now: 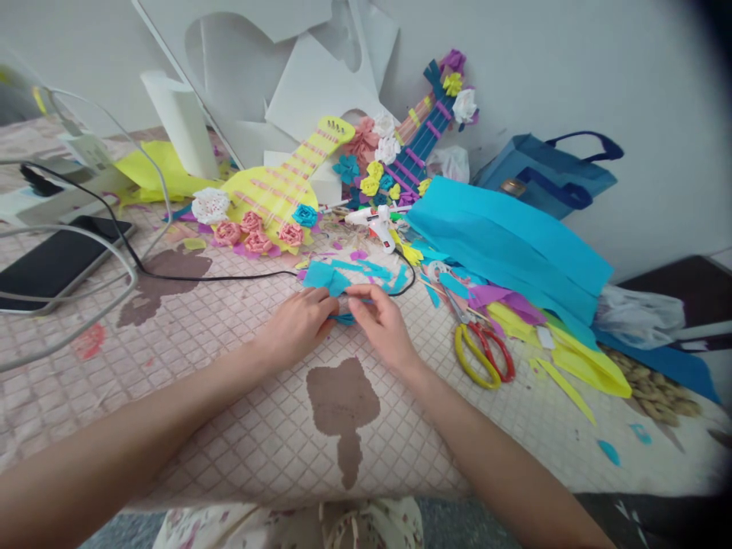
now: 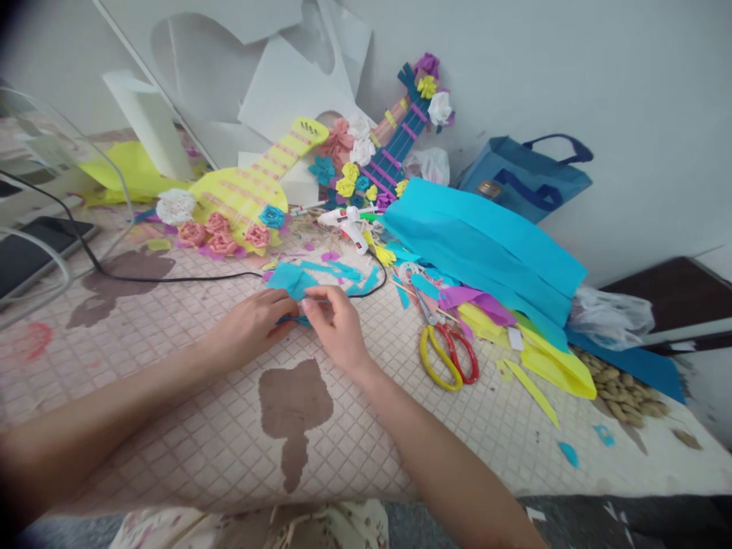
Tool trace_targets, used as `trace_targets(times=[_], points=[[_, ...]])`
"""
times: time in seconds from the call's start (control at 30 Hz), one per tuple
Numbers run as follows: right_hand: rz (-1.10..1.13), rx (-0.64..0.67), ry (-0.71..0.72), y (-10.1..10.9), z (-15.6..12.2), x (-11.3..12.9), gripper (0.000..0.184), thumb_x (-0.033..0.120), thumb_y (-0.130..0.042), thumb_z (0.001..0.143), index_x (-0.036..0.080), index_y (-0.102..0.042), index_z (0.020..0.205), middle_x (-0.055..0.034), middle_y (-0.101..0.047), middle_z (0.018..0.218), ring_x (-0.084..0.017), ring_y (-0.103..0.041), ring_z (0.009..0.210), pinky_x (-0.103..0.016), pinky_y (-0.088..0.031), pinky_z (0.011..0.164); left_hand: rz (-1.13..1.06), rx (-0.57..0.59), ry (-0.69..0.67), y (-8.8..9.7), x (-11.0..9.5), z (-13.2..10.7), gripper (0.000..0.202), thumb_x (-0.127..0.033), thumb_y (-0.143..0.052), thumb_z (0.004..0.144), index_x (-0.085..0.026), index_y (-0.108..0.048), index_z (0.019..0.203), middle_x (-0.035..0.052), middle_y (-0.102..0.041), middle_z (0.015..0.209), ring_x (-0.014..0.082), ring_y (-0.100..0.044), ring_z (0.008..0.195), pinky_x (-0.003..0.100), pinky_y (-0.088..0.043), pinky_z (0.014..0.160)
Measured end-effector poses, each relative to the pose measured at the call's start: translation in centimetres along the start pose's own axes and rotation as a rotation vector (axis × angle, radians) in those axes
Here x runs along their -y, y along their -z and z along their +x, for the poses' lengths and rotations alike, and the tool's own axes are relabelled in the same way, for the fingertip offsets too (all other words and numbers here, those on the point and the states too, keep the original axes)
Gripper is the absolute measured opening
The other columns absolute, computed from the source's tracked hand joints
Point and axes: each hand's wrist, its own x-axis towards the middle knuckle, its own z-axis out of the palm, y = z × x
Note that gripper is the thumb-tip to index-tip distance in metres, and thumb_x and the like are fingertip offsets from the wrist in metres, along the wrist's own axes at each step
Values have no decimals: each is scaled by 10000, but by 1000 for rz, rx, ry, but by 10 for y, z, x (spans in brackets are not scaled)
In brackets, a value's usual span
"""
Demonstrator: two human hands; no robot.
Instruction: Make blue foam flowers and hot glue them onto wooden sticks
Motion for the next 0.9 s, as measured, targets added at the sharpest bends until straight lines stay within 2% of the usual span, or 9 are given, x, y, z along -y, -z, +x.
trace_targets(times=[0.1, 0.23, 0.5, 0.7, 0.9], points=[[-315, 122, 157, 10, 1, 2, 119, 264, -640, 807, 271, -632, 925, -41, -623, 961, -228, -523, 981, -410, -408, 887, -16, 3, 4, 1, -1, 0, 106, -109, -504, 842, -138, -597, 885, 79, -589, 877, 233, -576, 879, 360, -495, 756], [-477, 193, 212, 12, 0, 0, 126, 158, -607, 802, 262, -632, 870, -44, -614, 905, -242, -493, 954, -422, -399, 863, -24, -3, 3, 0, -1, 0, 122, -102, -508, 832, -150, -600, 897, 68, -591, 881, 225, -576, 890, 355, -492, 773], [-546, 221, 237, 10, -1, 0, 156, 97, -548, 802, 245, -595, 801, -39, -580, 848, -230, -485, 905, -391, -411, 821, -134, -3, 0, -2, 8, -1, 127, -90, -545, 805, -166, -591, 895, 59, -594, 898, 218, -582, 895, 338, -485, 768], [-540, 202, 236, 10, -1, 0, 161, 81, -543, 793, 238, -580, 792, -37, -564, 856, -221, -487, 909, -376, -416, 816, -181, 3, 22, 1, 11, -1, 227, -46, -589, 750, -155, -578, 948, 69, -609, 945, 231, -585, 926, 353, -488, 789], [-543, 184, 239, 8, -2, -1, 157, 81, -550, 798, 234, -580, 786, -35, -565, 856, -218, -489, 907, -368, -416, 816, -193, -81, -68, -2, 7, 0, 134, -134, -618, 805, -155, -597, 936, 70, -596, 944, 233, -557, 948, 371, -470, 828]])
